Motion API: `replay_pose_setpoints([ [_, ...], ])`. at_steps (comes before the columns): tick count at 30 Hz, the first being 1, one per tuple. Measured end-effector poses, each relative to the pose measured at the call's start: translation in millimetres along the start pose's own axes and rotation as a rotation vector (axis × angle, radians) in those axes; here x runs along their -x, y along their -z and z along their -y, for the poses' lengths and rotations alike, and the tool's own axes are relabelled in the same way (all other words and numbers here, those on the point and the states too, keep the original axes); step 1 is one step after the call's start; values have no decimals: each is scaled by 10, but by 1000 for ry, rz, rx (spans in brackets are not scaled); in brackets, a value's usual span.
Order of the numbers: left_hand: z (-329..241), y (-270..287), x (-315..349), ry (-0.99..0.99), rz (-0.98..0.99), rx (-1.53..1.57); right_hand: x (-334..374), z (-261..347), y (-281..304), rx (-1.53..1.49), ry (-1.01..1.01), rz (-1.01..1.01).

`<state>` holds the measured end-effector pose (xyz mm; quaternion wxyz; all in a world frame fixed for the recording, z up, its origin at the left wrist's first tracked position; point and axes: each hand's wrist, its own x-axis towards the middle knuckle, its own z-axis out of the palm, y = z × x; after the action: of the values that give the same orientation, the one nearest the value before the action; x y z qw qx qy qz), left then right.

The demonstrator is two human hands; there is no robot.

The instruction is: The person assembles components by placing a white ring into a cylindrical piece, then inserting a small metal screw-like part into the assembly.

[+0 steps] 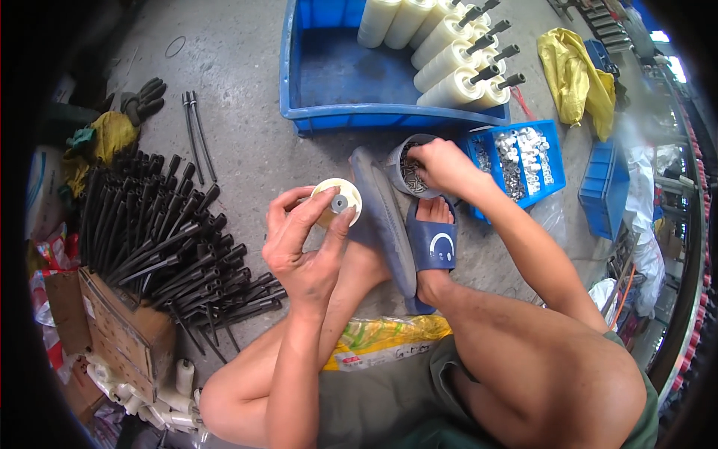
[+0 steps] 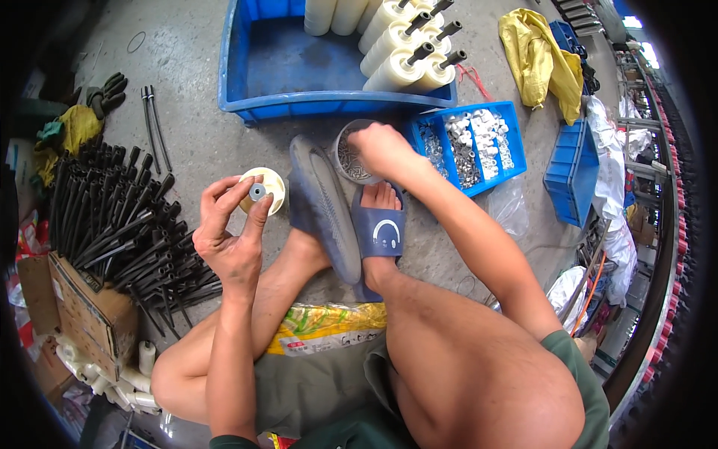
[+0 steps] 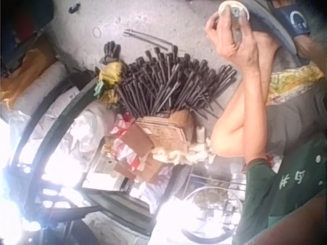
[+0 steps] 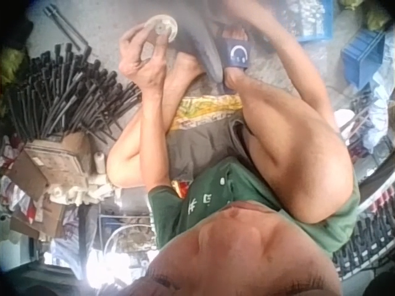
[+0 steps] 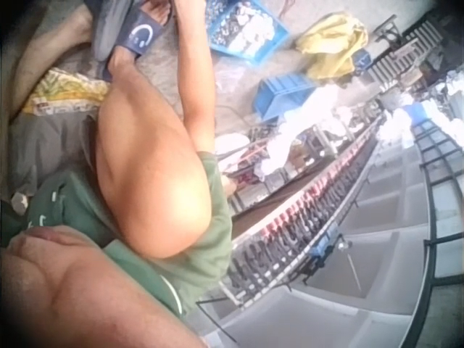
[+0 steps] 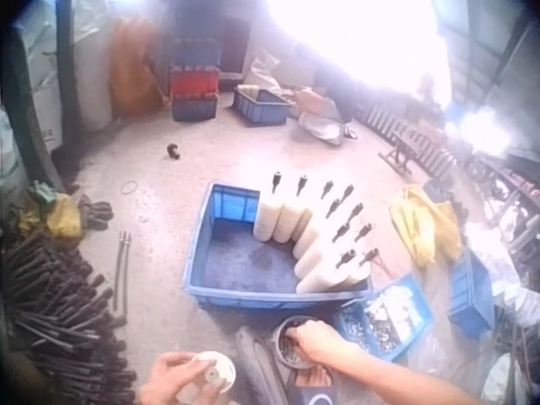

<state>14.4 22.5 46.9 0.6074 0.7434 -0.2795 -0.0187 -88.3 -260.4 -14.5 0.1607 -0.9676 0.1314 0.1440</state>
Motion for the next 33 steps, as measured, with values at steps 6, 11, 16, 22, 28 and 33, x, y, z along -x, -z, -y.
replay_pose_setpoints([
  [6, -23, 35, 31, -5, 47, -45, -80, -5, -343, 121, -34, 182],
  [11, -52, 1, 15, -33, 69, -50, -45, -66, -138, 115, 8, 134],
  [16, -52, -27, 32, -25, 56, -25, 149, 173, 397, -366, -44, -111],
  [22, -48, -29, 22, -57, 79, -59, 360, 1019, 904, -1272, 9, -20],
  [28, -66, -25, 17, -71, 71, -62, 251, 1170, 793, -1324, 118, 53],
  [33, -90, -12, 10, -44, 78, -70, 212, 1197, 882, -952, 283, -74],
])
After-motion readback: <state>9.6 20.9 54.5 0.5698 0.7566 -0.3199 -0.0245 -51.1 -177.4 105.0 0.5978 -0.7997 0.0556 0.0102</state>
